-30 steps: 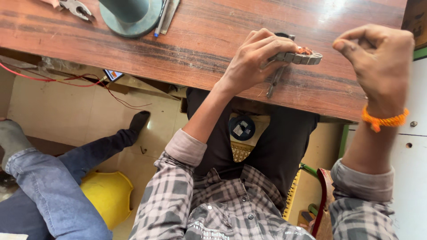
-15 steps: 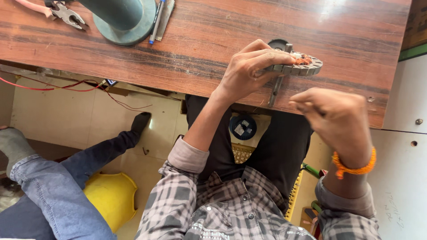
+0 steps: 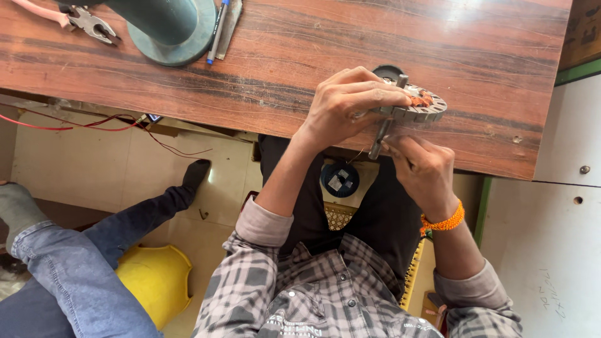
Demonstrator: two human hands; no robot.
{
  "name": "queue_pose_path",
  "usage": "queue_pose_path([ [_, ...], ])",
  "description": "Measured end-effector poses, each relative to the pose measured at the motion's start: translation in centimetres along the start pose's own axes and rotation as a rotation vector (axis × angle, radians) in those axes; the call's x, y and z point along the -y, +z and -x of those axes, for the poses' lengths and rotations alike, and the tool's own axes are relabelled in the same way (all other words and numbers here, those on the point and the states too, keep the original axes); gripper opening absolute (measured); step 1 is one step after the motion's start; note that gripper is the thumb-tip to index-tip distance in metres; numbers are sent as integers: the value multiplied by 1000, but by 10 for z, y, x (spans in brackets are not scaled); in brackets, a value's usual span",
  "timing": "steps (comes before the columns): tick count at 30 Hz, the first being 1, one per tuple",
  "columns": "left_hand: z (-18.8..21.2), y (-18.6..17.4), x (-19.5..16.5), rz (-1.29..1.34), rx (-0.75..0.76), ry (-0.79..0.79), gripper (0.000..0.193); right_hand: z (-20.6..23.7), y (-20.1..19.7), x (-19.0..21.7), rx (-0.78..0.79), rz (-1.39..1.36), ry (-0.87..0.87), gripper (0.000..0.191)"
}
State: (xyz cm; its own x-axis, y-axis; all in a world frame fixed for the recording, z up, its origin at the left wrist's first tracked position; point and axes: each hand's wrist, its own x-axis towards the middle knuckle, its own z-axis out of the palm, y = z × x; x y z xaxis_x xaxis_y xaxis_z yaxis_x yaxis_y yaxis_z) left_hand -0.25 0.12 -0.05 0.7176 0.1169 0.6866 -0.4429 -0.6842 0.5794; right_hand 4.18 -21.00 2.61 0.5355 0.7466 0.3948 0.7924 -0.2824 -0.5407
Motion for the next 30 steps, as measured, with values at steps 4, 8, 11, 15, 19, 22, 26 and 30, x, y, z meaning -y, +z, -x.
queue_pose_path([
  [4, 0, 3, 2, -33, -45, 17, 41, 3, 4, -2, -35, -47, 5, 10],
  [8, -2, 8, 4, -106, -62, 25, 44, 2, 3, -7, -84, -87, -22, 10],
  [11, 0, 11, 7, -101, -61, 25, 45, 3, 3, -10, -102, -98, 2, 9],
  [15, 7, 12, 12, -141, -58, 39, 54, 9, 7, -9, -94, -91, 26, 9],
  [19, 15, 16, 7, -315, -64, 219, 55, 13, 7, -11, -115, -80, 3, 11],
  [22, 26, 16, -7, -380, -73, 213, 50, 15, 8, -12, -123, -78, 0, 11],
  [26, 29, 16, -19, -493, -48, 196, 41, 15, 9, -15, -113, -85, 9, 12],
  [30, 33, 19, -24, -500, -53, 110, 32, 17, 10, -17, -121, -94, -8, 13],
])
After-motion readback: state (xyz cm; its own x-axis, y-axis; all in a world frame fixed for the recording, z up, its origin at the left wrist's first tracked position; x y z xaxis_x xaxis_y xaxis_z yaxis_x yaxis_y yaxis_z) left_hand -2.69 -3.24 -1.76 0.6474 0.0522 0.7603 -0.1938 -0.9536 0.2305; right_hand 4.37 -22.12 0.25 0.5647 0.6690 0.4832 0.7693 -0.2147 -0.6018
